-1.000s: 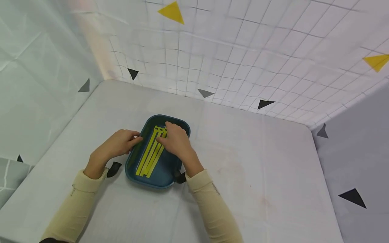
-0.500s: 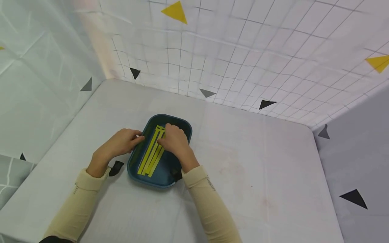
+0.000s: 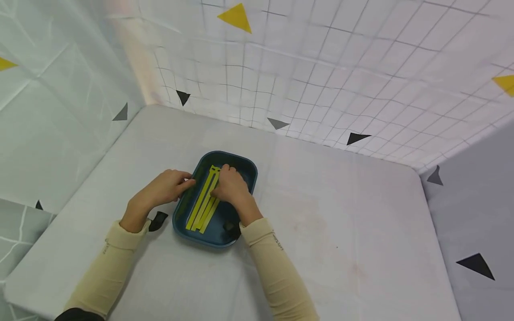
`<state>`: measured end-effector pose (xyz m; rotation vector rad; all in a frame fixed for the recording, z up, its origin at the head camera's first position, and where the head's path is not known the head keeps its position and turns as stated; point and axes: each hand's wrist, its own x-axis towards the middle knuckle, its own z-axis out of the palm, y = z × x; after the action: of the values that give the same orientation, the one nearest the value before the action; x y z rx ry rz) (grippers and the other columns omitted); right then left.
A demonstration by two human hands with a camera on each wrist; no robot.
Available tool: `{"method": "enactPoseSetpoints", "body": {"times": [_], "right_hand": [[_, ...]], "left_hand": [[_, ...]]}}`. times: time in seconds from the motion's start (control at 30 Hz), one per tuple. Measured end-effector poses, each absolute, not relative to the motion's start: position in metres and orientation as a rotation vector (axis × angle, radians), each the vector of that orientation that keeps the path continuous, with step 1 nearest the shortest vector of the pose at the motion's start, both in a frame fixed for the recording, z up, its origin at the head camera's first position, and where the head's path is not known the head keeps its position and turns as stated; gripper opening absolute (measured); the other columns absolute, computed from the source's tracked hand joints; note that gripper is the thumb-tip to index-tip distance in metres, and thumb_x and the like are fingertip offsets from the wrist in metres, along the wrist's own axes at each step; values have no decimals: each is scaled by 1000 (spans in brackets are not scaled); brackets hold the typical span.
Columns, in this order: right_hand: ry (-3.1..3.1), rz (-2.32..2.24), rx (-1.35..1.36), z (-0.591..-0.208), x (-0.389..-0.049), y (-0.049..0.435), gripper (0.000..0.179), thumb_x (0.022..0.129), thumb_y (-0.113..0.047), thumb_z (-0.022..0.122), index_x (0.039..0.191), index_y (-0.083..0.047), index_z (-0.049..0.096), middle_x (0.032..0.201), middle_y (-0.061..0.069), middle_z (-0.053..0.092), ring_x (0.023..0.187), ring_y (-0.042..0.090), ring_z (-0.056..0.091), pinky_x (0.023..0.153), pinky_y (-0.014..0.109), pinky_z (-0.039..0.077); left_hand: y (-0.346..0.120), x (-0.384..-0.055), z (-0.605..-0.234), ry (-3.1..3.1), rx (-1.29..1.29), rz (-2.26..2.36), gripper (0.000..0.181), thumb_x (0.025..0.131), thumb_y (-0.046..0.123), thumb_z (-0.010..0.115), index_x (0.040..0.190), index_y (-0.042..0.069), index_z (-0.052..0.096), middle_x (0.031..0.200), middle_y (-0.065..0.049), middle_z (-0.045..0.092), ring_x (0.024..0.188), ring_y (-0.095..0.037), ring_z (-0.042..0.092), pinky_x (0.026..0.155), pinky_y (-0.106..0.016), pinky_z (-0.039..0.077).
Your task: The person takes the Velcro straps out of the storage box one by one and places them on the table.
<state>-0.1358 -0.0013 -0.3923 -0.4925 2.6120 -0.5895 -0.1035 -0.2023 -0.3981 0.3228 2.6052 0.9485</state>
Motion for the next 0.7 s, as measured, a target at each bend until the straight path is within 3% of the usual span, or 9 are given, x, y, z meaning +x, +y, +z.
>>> {"method": "enactPoseSetpoints", "body": {"times": [0.2,0.47,0.7], "right_hand": [[2601,-554,-519,-398,-135,-1,84,82,-26,82,142,7,33,118,19,52,105,30,52,97,40,43],[2554,-464,-466,-405,-136,-3,104,80,-31,84,151,6,17,143,27,40,130,36,41,111,43,31],[2595,-381,-434,-409,-135,-6,102,79,-32,85,151,3,23,146,24,38,131,35,40,108,45,35]], "left_hand": [[-204,-103,-399,2597,322,957,26,105,18,51,106,-3,66,61,-4,55,49,-16,51,49,-29,42],[-203,-104,-398,2584,320,959,27,104,17,51,111,-5,66,63,-4,58,50,-16,54,50,-29,43],[-203,-105,-399,2586,306,950,29,104,19,52,116,-5,64,65,-3,60,51,-17,55,51,-30,44]]}}
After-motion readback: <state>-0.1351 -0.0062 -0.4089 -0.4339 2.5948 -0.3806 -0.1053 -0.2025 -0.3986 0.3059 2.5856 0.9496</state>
